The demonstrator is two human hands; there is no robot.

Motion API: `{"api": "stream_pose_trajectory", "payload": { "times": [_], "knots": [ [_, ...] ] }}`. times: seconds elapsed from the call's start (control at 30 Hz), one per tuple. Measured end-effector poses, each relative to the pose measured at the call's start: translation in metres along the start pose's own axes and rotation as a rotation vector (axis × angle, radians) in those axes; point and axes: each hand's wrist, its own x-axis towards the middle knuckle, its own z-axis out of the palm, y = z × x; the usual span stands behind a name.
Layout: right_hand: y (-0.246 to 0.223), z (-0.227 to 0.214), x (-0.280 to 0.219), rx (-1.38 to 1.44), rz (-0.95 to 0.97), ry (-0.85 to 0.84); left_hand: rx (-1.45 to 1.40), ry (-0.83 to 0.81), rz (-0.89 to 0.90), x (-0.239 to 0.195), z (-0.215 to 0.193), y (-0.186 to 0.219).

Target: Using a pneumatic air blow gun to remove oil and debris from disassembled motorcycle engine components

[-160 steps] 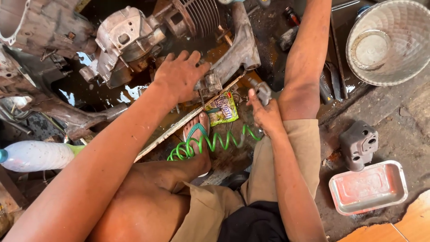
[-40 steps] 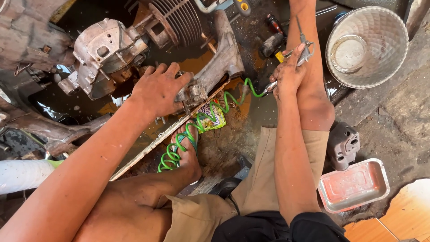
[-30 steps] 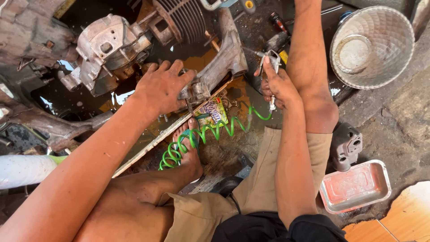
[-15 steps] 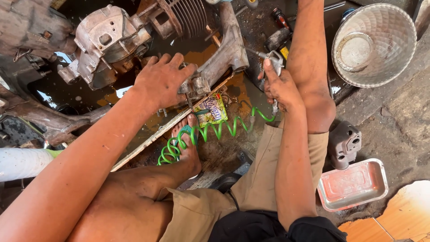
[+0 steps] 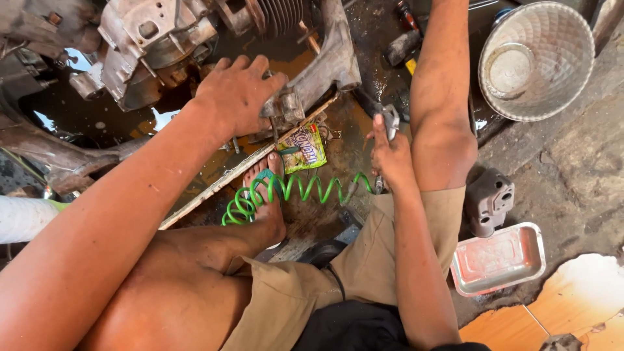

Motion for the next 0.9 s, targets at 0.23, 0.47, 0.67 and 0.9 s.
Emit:
{"api": "stream_pose_trajectory", "payload": {
  "times": [0.23, 0.47, 0.67, 0.9],
  "knots": [
    [0.012, 0.015, 0.015, 0.016, -0.049, -0.057, -0.029, -0.015, -0.016, -0.004, -0.009, 0.0],
    [0.019, 0.032, 0.004, 0.023, -0.109, -0.028, -0.049, -0.056, -0.026, -0.005, -0.013, 0.002],
    [0.024, 0.038, 0.013, 0.042, -0.102, -0.023, -0.033, -0.104, -0.036, -0.007, -0.023, 0.007],
    [0.022, 0.026, -0.005, 0.124, -0.105, -0.068, -0.039, -0.063, -0.027, -0.005, -0.014, 0.003]
  ]
}}
